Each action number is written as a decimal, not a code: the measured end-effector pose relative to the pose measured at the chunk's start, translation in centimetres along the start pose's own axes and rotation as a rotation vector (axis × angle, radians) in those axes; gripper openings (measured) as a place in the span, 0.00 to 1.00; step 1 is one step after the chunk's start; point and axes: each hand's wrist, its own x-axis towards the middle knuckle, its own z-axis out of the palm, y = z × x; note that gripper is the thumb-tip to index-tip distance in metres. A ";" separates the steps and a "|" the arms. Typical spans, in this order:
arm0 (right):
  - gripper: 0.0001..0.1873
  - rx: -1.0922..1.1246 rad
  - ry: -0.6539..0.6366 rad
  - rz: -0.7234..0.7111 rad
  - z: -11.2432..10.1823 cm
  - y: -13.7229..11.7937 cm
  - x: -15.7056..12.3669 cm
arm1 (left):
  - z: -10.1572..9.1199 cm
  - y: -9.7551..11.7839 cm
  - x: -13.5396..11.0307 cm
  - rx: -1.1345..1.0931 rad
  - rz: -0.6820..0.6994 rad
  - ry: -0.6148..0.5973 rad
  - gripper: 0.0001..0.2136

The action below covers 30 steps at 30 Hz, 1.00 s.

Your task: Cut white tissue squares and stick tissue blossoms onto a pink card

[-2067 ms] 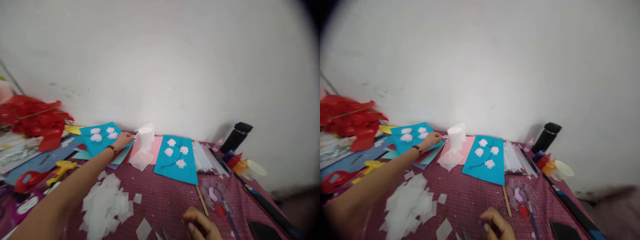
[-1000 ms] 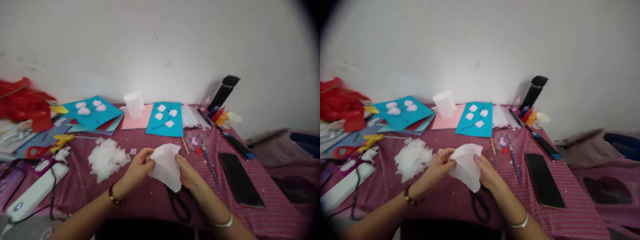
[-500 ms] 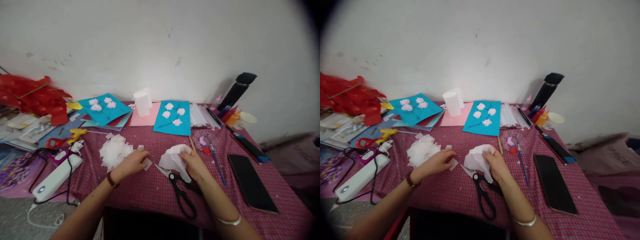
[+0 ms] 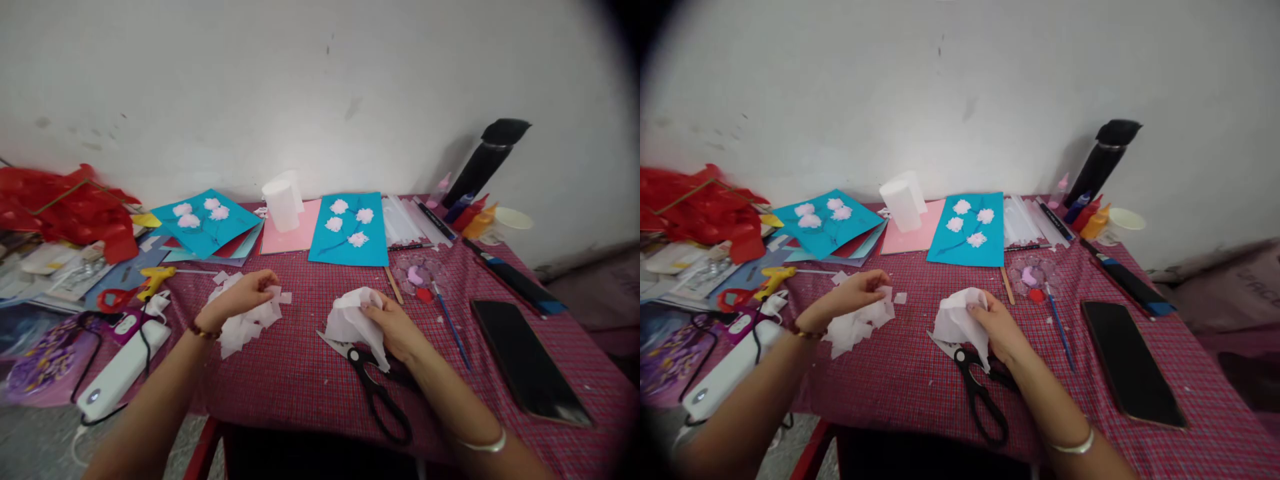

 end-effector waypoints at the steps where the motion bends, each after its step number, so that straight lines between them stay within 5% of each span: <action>1: 0.17 -0.004 -0.006 0.003 -0.1 -0.1 0.0 | -0.3 -0.2 0.7 0.046 0.005 -0.032 0.09; 5: 0.18 -0.034 0.011 0.014 -0.3 -0.3 -0.1 | 0.7 -0.4 2.7 0.249 0.013 -0.136 0.12; 14: 0.19 -0.134 0.007 0.037 0.2 -0.4 -0.3 | 3.3 -0.7 2.8 0.302 -0.014 -0.027 0.03; 17: 0.18 -0.145 0.023 0.051 0.2 -0.4 -0.3 | 2.0 -0.7 1.8 0.320 -0.035 0.043 0.03; 25: 0.18 -0.102 0.009 0.072 0.2 -0.2 -0.3 | -6.2 -4.3 -4.2 0.409 -0.220 0.228 0.08; 28: 0.19 -0.069 0.033 0.053 0.4 -0.1 -0.4 | -5.5 -3.9 -5.7 0.421 -0.206 0.455 0.22; 30: 0.20 -0.037 0.034 0.030 0.8 -0.2 -0.7 | -3.5 -2.3 -5.8 0.241 -0.139 0.517 0.26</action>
